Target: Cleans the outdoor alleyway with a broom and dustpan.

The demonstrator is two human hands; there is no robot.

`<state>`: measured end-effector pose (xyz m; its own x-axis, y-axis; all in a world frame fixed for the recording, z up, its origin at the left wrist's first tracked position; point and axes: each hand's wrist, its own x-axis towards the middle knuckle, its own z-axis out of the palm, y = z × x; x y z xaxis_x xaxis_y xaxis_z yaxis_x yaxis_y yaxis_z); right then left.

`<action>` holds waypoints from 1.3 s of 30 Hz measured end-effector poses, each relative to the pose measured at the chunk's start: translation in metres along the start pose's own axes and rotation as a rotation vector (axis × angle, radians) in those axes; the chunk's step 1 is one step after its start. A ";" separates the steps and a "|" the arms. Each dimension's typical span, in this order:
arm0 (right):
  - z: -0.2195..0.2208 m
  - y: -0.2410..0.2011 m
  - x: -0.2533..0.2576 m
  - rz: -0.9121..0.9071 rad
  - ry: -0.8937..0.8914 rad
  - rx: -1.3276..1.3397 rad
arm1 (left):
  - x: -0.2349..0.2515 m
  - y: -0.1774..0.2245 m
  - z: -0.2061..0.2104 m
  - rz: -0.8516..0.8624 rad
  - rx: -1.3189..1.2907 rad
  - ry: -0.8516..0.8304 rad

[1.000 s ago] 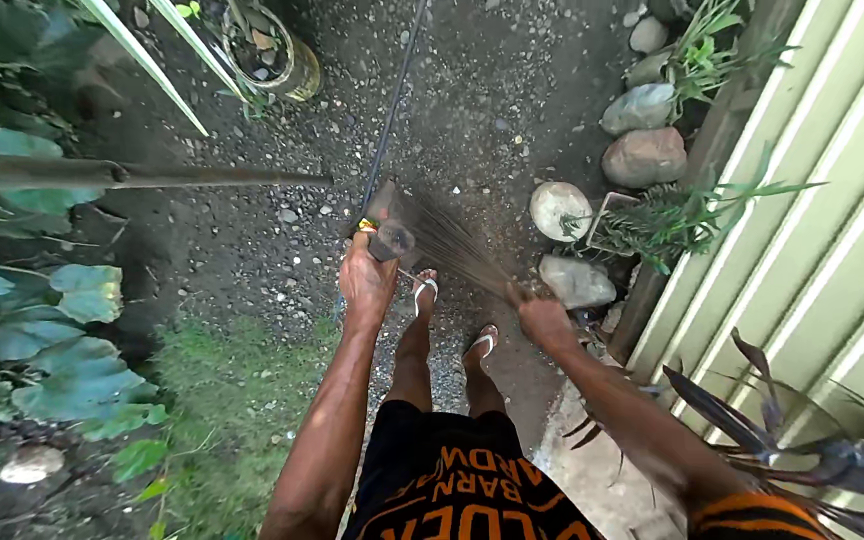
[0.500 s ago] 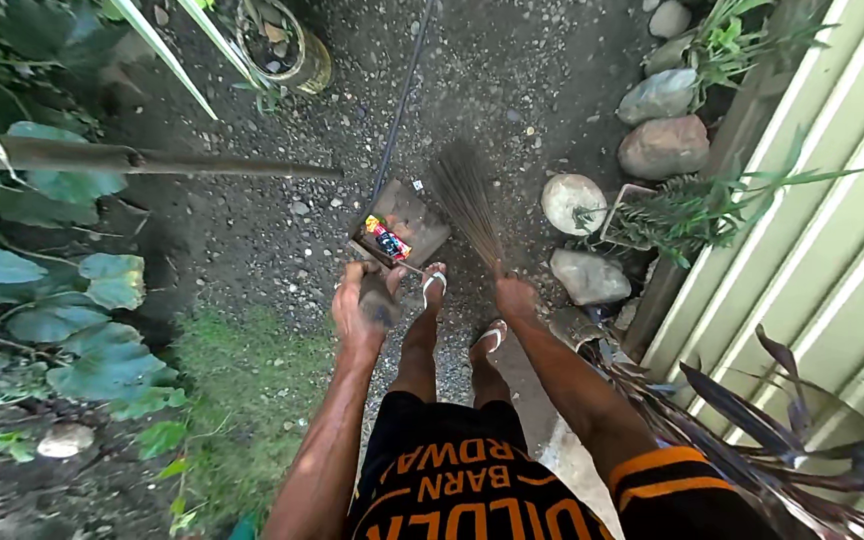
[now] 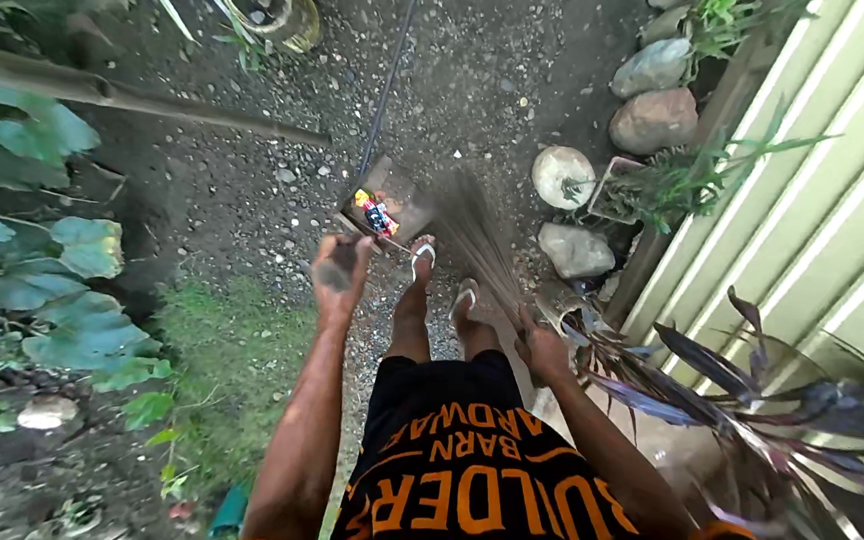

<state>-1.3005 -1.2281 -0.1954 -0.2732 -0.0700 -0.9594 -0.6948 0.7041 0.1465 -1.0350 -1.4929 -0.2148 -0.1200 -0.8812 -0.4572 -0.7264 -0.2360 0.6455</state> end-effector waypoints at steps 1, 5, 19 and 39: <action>0.010 0.011 -0.004 0.033 -0.020 0.095 | -0.015 -0.007 -0.006 0.008 -0.026 0.009; 0.051 0.048 0.002 0.096 0.019 0.544 | -0.066 -0.022 -0.032 0.035 -0.040 0.032; 0.114 -0.008 0.043 -0.025 -0.200 0.397 | -0.104 -0.007 0.081 0.147 0.342 -0.330; 0.126 0.073 0.028 -0.036 -0.027 0.502 | -0.136 -0.098 0.044 0.145 -0.212 0.026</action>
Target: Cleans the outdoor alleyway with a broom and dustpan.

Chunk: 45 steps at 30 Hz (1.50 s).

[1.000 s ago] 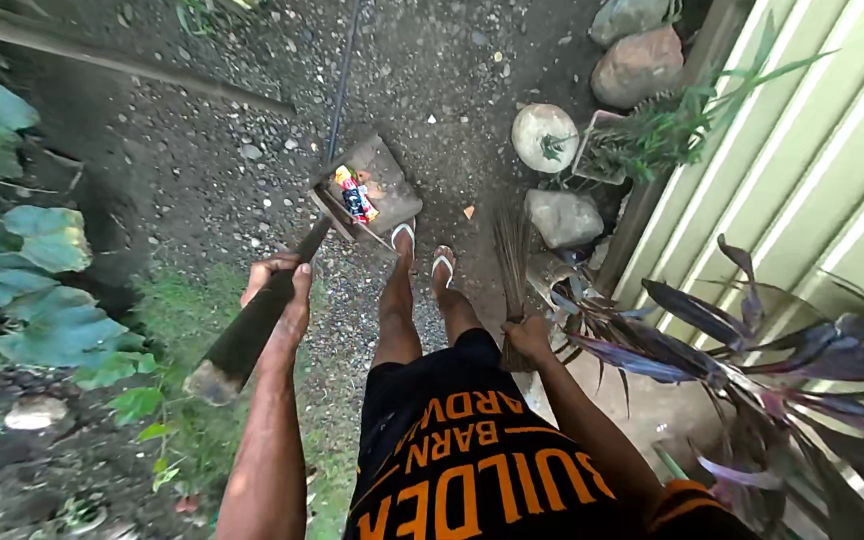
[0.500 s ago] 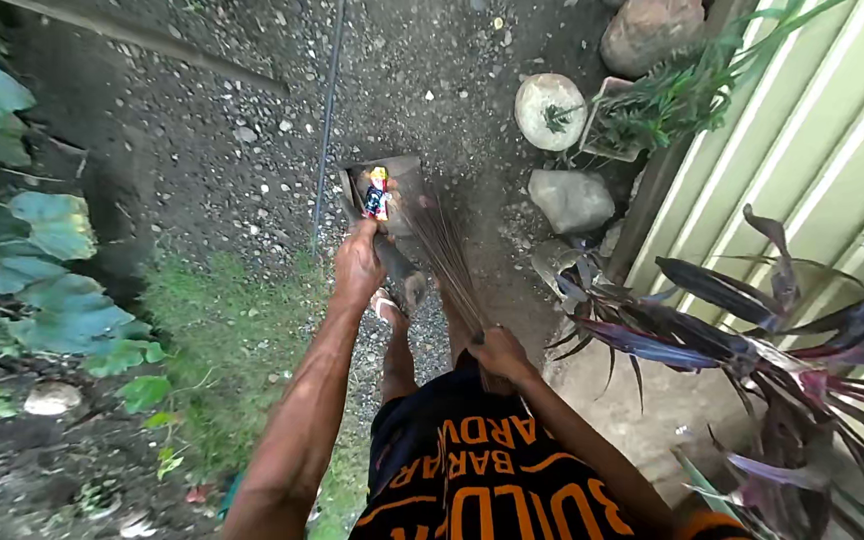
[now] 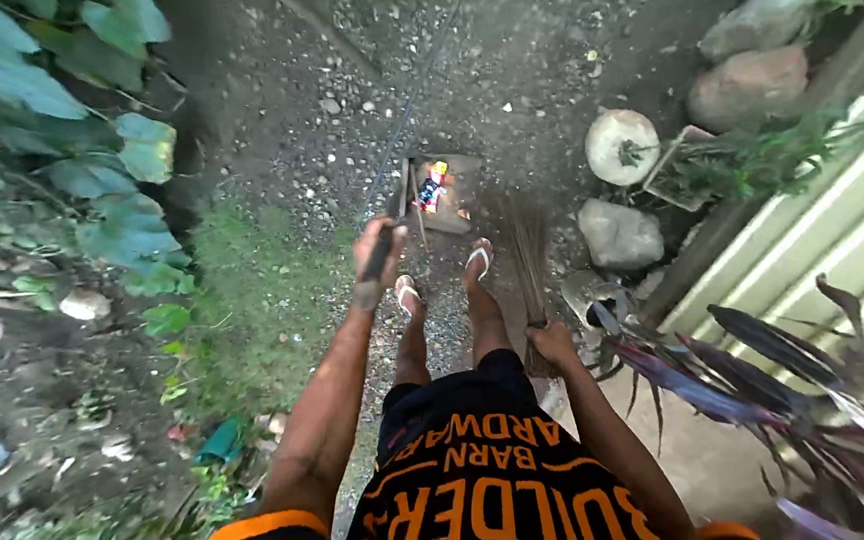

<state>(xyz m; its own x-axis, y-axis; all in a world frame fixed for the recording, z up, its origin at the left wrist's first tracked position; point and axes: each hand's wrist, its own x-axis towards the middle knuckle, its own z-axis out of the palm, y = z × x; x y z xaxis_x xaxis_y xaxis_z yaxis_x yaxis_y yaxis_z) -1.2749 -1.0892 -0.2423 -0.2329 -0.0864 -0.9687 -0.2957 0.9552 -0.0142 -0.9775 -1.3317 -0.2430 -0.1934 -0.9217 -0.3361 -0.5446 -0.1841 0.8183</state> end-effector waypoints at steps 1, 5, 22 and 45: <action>0.002 0.001 0.002 -0.011 -0.001 0.023 | 0.000 -0.006 -0.014 -0.009 -0.069 0.033; 0.003 0.014 0.000 -0.013 -0.001 0.051 | -0.006 -0.031 -0.072 -0.166 -0.276 0.148; -0.057 0.046 -0.071 -0.041 0.087 0.269 | -0.003 0.091 -0.053 -0.331 -0.975 0.558; -0.395 -0.215 -0.102 -0.188 0.375 0.608 | 0.386 0.311 0.050 -0.463 -0.814 0.673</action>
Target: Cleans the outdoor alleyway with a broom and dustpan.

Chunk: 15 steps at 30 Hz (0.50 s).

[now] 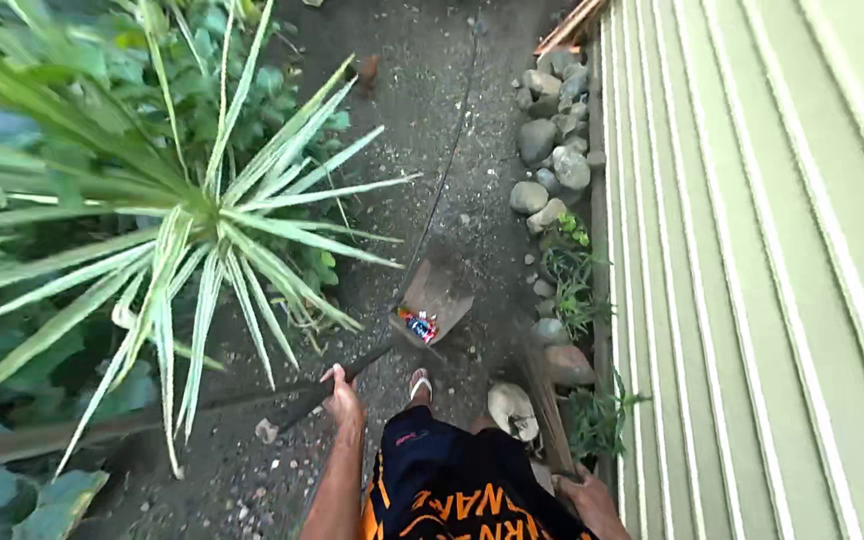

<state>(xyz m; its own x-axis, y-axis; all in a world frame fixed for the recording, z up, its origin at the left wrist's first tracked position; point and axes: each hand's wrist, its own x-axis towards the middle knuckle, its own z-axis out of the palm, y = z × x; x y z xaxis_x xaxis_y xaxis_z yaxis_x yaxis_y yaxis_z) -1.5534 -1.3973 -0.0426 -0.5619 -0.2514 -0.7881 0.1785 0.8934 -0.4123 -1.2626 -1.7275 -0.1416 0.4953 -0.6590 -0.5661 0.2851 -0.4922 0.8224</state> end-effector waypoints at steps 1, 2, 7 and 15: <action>-0.007 -0.023 0.005 -0.028 0.017 0.017 | 0.005 0.004 0.013 -0.002 0.022 0.025; -0.013 -0.045 0.015 -0.055 0.019 0.036 | 0.011 0.008 0.026 -0.003 0.035 0.041; -0.046 -0.136 0.115 -0.012 -0.060 0.101 | 0.029 0.018 0.076 0.017 0.072 0.146; -0.078 -0.385 0.325 -0.063 -0.179 -0.377 | 0.031 0.008 0.155 0.007 0.057 0.407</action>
<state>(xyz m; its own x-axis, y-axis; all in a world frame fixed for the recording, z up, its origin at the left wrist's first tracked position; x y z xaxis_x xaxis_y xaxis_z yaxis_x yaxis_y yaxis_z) -1.8675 -1.7935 -0.1045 -0.4072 -0.3408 -0.8474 -0.1788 0.9396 -0.2919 -1.3717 -1.8399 -0.1618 0.7844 -0.3890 -0.4831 0.2409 -0.5267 0.8152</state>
